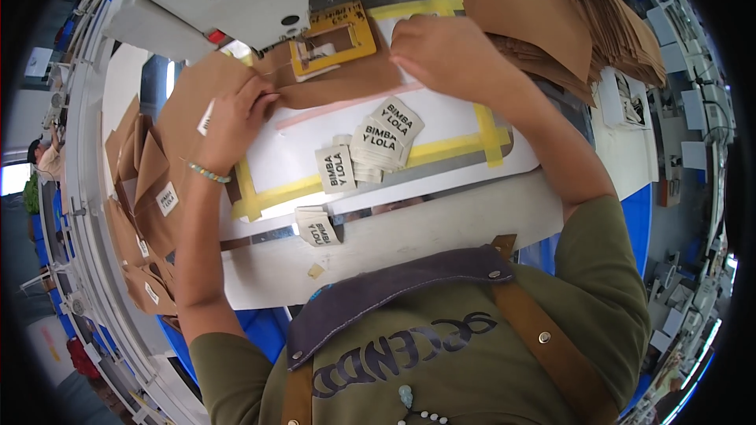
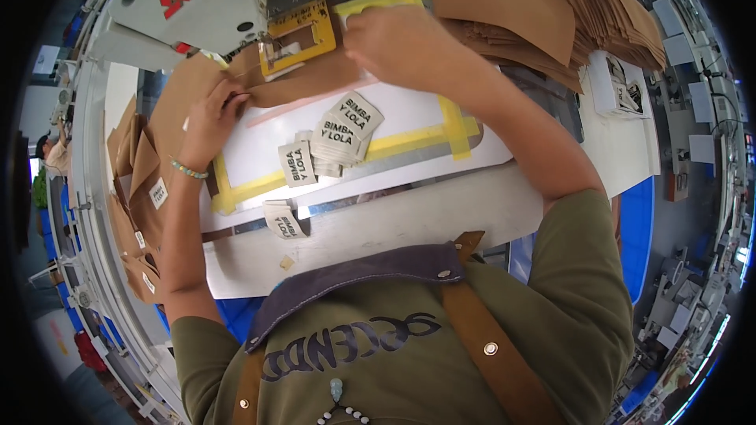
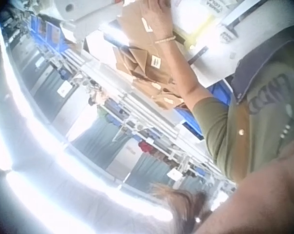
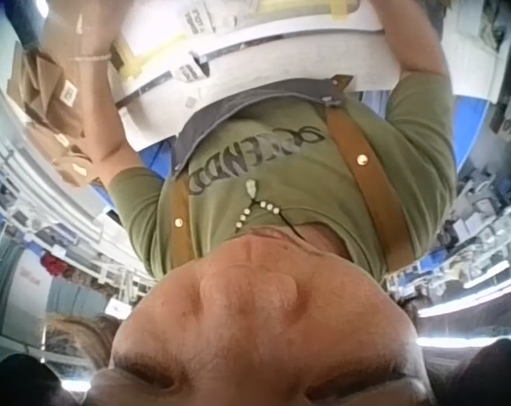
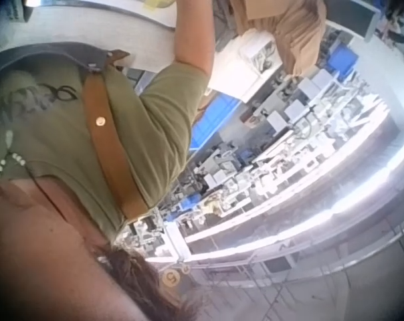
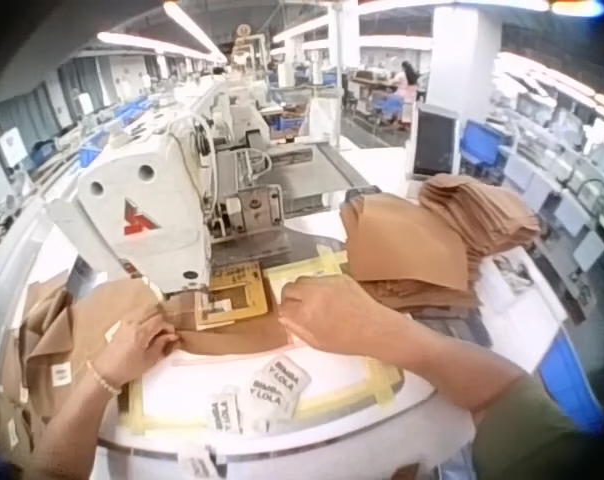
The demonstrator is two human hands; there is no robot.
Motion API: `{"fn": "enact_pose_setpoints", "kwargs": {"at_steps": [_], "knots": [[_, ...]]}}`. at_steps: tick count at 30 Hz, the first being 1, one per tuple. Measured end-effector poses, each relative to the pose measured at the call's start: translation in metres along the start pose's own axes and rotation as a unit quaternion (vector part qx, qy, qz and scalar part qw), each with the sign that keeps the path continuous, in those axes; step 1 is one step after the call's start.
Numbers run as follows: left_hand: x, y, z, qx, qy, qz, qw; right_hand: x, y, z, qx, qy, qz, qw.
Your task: Sewing 'BIMBA Y LOLA' labels onto brown leather pieces using an industrial sewing machine.
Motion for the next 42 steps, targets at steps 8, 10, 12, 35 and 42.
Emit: {"fn": "enact_pose_setpoints", "kwargs": {"at_steps": [8, 10, 12, 35, 42], "knots": [[-0.135, -0.087, -0.072, 0.199, 0.051, -0.195, 0.959, -0.043, 0.017, -0.026, 0.095, 0.03, 0.03, 0.995], [-0.168, -0.113, -0.081, 0.178, 0.05, -0.234, 0.955, -0.042, 0.016, -0.028, 0.08, 0.025, 0.034, 0.996], [-0.173, -0.114, -0.086, 0.172, 0.052, -0.281, 0.943, -0.051, 0.018, -0.038, 0.061, 0.017, 0.046, 0.997], [-0.101, 0.085, 0.036, -0.23, -0.083, -0.178, 0.953, -0.12, 0.127, -0.057, 0.039, 0.106, 0.3, 0.947], [-0.054, 0.082, 0.016, -0.225, 0.013, -0.11, 0.968, -0.119, 0.127, -0.054, 0.024, 0.097, 0.305, 0.947]]}}
Point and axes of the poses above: each hand's wrist, its own x-axis towards the middle knuckle, its own z-axis out of the palm, y = z × x, the point moved 9 cm from there along x, towards the middle knuckle, and after that the axes turned 10 degrees about -y, right-handed, at the moved point
